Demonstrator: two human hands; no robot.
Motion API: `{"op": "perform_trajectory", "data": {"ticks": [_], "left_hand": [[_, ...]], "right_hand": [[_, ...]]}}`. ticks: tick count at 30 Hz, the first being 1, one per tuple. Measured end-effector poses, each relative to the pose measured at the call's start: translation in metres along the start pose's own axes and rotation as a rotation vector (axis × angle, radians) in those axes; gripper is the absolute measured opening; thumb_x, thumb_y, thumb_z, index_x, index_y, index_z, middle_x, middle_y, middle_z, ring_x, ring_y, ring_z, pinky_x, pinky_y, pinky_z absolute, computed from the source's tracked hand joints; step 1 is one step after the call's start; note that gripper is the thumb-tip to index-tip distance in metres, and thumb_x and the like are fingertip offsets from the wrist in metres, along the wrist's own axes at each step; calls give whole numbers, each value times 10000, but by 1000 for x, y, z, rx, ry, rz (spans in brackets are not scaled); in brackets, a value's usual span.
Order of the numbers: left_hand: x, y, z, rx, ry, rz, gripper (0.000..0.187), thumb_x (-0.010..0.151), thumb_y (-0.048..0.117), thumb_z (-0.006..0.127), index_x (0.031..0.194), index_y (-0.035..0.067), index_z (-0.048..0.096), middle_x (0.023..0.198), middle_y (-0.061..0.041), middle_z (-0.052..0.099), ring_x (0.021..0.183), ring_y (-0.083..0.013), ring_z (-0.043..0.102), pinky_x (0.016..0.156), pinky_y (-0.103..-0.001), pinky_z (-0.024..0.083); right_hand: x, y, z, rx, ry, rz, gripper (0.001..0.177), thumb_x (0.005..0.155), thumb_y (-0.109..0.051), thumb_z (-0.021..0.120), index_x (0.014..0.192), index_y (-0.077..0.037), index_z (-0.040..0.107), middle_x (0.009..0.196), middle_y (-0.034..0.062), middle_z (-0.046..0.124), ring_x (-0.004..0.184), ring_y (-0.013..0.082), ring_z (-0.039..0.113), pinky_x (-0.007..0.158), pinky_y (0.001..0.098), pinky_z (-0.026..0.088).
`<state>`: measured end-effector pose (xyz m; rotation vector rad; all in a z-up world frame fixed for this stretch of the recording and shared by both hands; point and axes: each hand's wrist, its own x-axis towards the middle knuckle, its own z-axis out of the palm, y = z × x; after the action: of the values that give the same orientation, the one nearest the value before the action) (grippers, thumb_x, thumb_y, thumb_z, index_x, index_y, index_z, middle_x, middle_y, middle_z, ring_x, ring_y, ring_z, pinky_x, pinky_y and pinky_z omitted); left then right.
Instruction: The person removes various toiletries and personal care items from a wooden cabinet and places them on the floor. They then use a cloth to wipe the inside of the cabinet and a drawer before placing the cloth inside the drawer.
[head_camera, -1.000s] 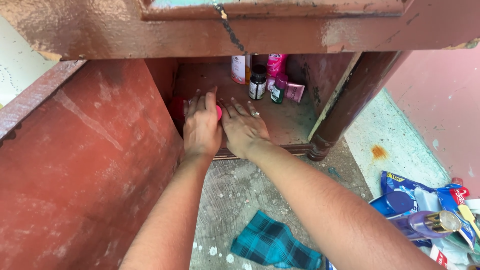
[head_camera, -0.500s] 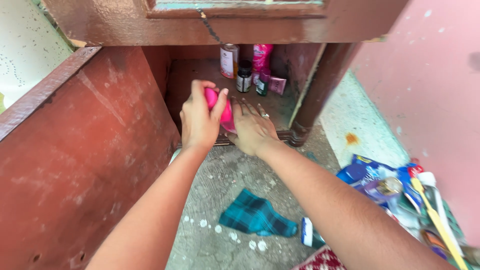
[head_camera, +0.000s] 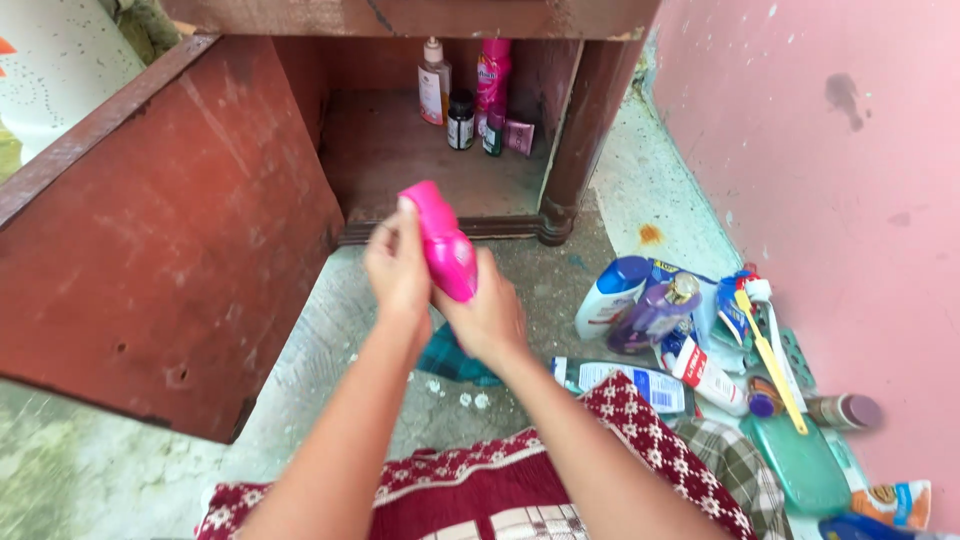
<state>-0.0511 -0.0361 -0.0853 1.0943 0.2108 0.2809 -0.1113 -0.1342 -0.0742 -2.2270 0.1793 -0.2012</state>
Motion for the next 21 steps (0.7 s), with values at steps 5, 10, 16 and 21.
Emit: {"op": "perform_trajectory", "data": {"ticks": [5, 10, 16, 21], "left_hand": [[-70, -22, -21, -115, -201, -142, 370, 1009, 312, 613, 1256, 46, 686, 1143, -28, 733, 986, -78, 674, 874, -252, 557], [-105, -8, -39, -123, -322, -387, 436, 1015, 324, 564, 1373, 88, 641, 1131, -40, 715, 923, -105, 677, 786, -290, 568], [-119, 17, -27, -150, -389, -406, 456, 1001, 311, 594, 1405, 98, 582, 1120, -41, 698, 941, -123, 662, 809, -317, 578], [-118, 28, -31, -436, -233, -561, 528, 1002, 407, 539, 1370, 30, 504, 1099, -92, 672, 957, -178, 688, 845, -391, 621]], "right_hand": [[-16, 32, 12, 319, 105, -52, 565, 902, -453, 708, 1227, -50, 483, 1136, 224, 693, 1069, 333, 698, 891, 445, 532], [-26, 45, 0, 886, -42, 81, 433, 1011, -416, 580, 1228, -45, 529, 1129, 105, 633, 1008, 157, 640, 885, 339, 530], [-34, 40, -20, 1112, -187, 51, 471, 1101, -407, 396, 1291, -25, 595, 1207, 85, 649, 1085, 138, 620, 962, 325, 508], [-33, 46, -26, 992, -144, 45, 504, 1086, -364, 377, 1319, 12, 618, 1303, 131, 673, 1227, 199, 653, 1087, 366, 513]]}}
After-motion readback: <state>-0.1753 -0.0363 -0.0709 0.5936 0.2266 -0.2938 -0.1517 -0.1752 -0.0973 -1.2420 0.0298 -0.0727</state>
